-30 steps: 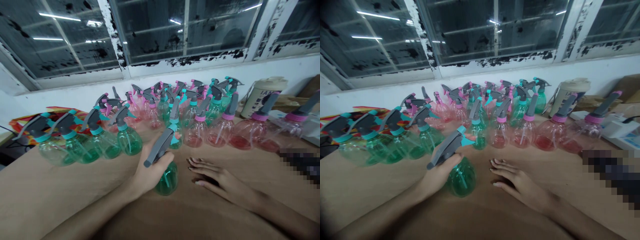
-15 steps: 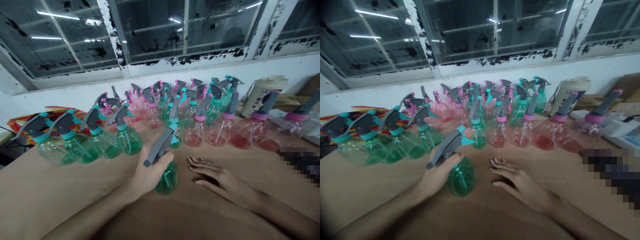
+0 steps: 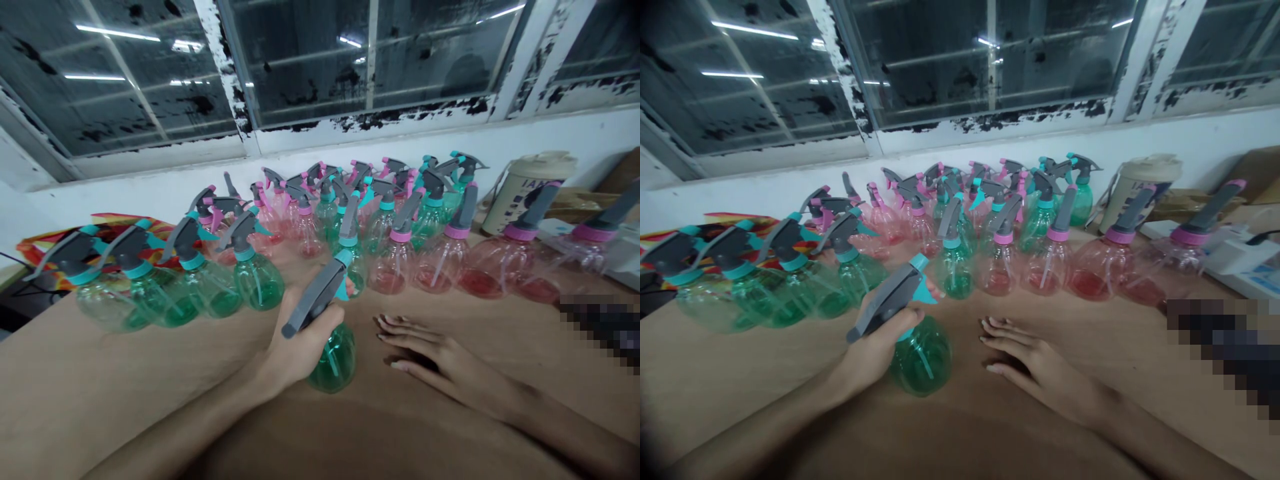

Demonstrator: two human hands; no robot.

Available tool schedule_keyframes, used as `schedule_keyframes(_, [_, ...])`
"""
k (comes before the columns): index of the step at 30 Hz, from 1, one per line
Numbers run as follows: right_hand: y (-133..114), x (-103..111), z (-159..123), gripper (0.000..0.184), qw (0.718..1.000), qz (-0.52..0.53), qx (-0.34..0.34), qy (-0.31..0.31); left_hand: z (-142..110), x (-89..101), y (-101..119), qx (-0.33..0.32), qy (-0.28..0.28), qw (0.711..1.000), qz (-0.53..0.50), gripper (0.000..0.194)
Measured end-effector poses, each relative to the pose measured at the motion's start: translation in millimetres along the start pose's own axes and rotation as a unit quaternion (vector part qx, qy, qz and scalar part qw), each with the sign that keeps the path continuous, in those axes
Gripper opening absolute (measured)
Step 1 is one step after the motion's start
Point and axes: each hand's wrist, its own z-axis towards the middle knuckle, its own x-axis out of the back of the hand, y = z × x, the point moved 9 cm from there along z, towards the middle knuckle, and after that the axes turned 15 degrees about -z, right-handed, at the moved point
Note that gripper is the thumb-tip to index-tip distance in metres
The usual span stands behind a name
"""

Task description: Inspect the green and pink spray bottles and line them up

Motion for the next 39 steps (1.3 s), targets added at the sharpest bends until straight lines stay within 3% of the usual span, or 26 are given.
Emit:
schedule_keyframes(8, [-0.1, -0.4, 0.2, 0.040, 1.000, -0.007, -0.003, -0.010, 1.5, -7.0, 5.7, -0.003, -0.028, 1.000, -0.005, 0.018])
schedule_keyframes(12, [0.0, 0.0, -0.1, 0.040, 1.000, -0.006, -0.001, -0.008, 1.3, -4.3, 3.7, 0.011, -0.003, 1.000, -0.003, 0.007])
schedule_keyframes(22, [-0.2, 1.7, 0.2, 0.039, 1.000, 0.008, -0.005, 0.000, -2.5, -4.6, -5.9, 0.074, 0.011, 0.997, -0.009, 0.024])
schedule_keyframes(28, [-1.4, 2.3, 0.2, 0.037, 1.000, 0.014, 0.000, 0.002, -1.7, -1.7, -6.4, 0.053, 0.014, 0.998, -0.008, 0.020])
schedule_keyframes(32, [-1.8, 4.2, -0.1, 0.037, 1.000, 0.023, -0.001, 0.013, -0.8, -0.7, -7.1, 0.027, 0.006, 0.999, -0.020, 0.004])
schedule_keyframes(39, [-1.0, 1.5, 0.3, 0.037, 1.000, 0.017, -0.008, -0.004, 0.5, -2.6, -8.5, 0.030, -0.015, 0.998, -0.045, 0.011])
